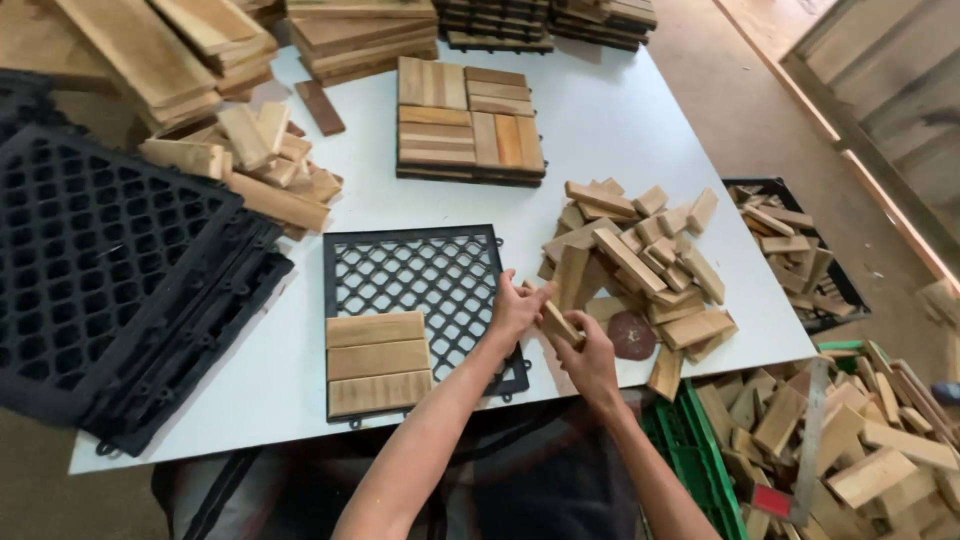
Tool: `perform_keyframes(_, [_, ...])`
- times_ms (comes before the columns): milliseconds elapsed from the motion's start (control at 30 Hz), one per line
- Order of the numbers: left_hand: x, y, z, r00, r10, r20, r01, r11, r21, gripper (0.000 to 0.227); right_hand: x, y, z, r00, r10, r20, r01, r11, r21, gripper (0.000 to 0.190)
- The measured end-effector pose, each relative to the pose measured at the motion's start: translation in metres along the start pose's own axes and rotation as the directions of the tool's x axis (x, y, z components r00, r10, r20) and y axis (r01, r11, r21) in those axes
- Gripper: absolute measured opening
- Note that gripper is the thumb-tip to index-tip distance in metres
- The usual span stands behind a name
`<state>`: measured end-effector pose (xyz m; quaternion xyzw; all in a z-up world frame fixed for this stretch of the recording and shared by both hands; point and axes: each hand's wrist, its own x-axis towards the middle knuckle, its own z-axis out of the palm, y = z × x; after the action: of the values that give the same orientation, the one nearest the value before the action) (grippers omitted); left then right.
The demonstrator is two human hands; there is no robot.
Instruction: The person arranges small wooden blocks into a square grid on a black plastic frame, then uses a metal square to check alignment. They complete one tile and begin assembling a second tile by placing blocks into another frame.
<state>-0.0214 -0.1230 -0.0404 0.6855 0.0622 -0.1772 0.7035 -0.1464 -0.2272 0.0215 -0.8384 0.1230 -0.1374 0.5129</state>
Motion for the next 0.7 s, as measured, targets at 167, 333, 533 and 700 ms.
perform_keyframes(167, [-0.101, 0.057, -0.065, 0.95, 0.306, 0.063, -0.302, 0.846, 0.439, 0.072, -0.032, -0.017, -0.009, 0.983, 0.179, -0.035, -0.152, 0.911, 0.382, 0.026])
perform_keyframes(333, [-0.126, 0.036, -0.082, 0.919, 0.383, 0.098, -0.389, 0.833, 0.392, 0.056, -0.051, -0.011, -0.002, 0.96, 0.278, -0.001, -0.224, 0.775, 0.592, 0.016])
perform_keyframes(533, [-0.136, -0.013, -0.106, 0.962, 0.27, 0.038, -0.272, 0.943, 0.192, 0.05, -0.051, -0.006, 0.021, 0.932, 0.237, -0.275, -0.151, 0.942, 0.301, 0.027])
perform_keyframes(700, [-0.148, -0.017, -0.149, 0.987, 0.057, 0.149, -0.093, 0.964, 0.247, 0.027, -0.054, -0.009, 0.049, 0.937, 0.268, -0.223, -0.308, 0.936, -0.169, 0.041])
